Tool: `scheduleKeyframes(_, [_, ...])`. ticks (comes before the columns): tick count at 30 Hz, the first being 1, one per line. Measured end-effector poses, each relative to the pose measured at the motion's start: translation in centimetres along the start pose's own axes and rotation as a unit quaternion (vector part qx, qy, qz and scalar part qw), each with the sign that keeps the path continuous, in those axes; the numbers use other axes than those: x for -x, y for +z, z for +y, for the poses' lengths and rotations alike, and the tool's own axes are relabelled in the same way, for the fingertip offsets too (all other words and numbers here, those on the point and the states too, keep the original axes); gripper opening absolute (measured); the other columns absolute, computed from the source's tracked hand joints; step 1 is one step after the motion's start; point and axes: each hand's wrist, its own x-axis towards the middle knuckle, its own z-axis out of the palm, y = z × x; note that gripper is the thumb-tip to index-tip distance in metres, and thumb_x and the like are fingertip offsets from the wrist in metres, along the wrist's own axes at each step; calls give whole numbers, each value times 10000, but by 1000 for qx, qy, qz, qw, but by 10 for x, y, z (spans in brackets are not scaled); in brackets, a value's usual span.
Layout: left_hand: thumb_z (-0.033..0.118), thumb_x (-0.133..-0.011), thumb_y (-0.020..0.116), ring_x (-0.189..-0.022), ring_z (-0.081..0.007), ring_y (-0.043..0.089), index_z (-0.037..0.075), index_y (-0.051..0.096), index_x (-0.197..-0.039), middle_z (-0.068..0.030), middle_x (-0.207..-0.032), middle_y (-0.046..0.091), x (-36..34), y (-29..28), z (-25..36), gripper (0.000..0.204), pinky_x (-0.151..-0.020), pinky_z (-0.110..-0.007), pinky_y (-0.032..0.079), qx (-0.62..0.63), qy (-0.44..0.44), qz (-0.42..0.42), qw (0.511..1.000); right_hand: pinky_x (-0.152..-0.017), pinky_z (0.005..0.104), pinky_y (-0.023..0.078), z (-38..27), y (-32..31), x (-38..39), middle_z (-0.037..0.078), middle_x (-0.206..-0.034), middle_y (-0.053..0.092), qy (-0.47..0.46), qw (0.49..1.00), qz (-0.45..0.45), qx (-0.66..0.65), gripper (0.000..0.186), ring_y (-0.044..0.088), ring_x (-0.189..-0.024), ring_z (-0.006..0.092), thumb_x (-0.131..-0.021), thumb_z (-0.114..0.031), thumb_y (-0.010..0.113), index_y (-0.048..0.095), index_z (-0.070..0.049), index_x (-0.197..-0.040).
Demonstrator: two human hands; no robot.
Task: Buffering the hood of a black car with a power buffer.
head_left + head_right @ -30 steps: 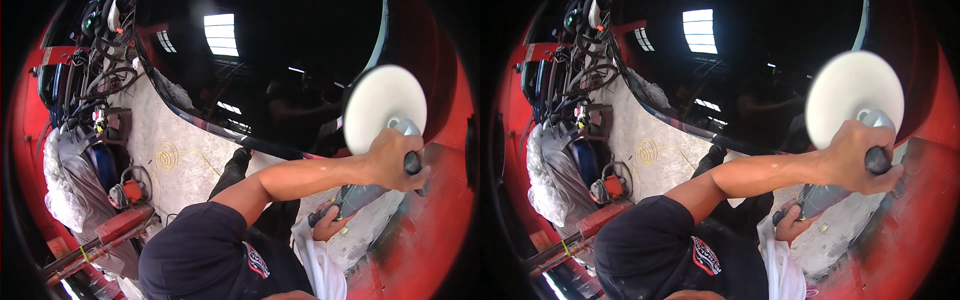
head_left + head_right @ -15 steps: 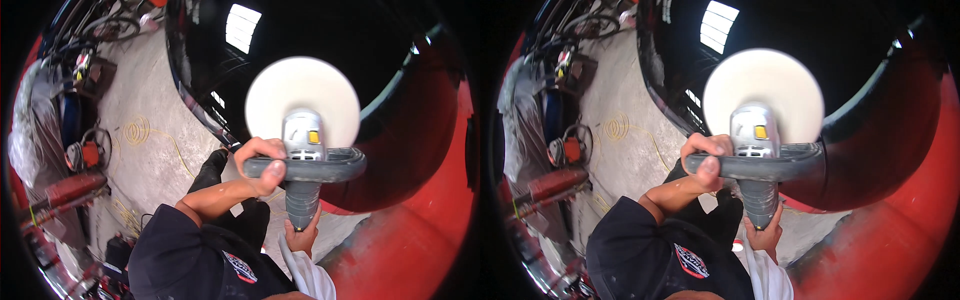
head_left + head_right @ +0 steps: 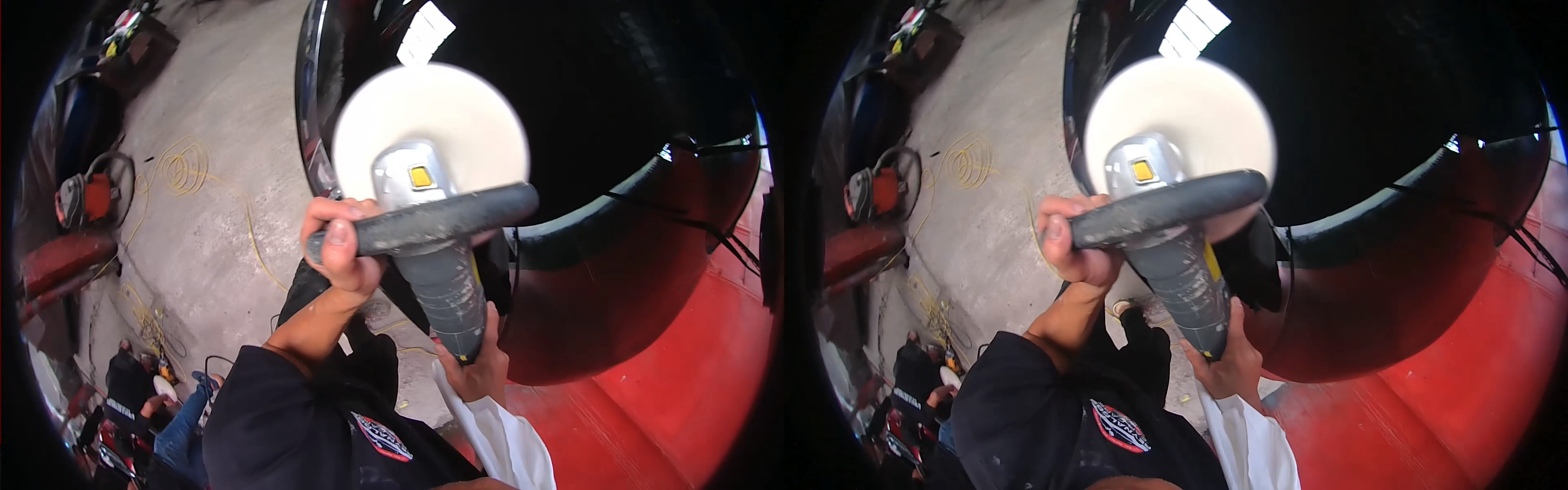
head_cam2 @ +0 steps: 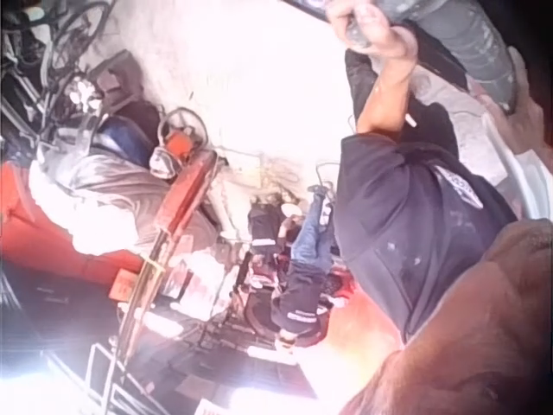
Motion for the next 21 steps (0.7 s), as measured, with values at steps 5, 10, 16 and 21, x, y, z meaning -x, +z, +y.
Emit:
scheduleKeyframes(5, [432,-950,476,-440,-103,378,94,471,-876,-25,-602,449,-56,16,9,345,-427,-264,322,-64,-9,92,994,-720,428,585,-40,-15,-47,232,-1045,680,-29,999,-26,34,1026,716,-889,382,-785,-358,840,236,4,-1530])
scheduleKeyframes(10, [342,-935,552,-431,-69,362,96,473,-761,8,-560,436,-142,50,6,312,-419,-229,307,-8,-63,61,996,-678,473,575,-85,-25,-102,250,-940,674,10,1000,-17,-21,996,702,-807,423,-864,-444,751,187,-2,-1555])
scheduleKeyframes(16, [345,-953,561,-446,-65,318,143,418,-682,47,-536,364,-243,115,-8,367,-450,-247,242,-41,-66,-37,996,-615,511,555,-122,-46,-178,280,-781,648,33,998,17,-49,952,677,-665,446,-906,-460,687,164,-24,-1571])
scheduleKeyframes(21, [362,-934,567,-473,-70,362,124,486,-690,41,-540,371,-302,162,-29,351,-463,-233,254,-34,-77,-97,992,-703,521,552,-140,-62,-219,325,-922,674,64,994,22,-90,945,676,-772,492,-914,-377,694,121,3,-1563])
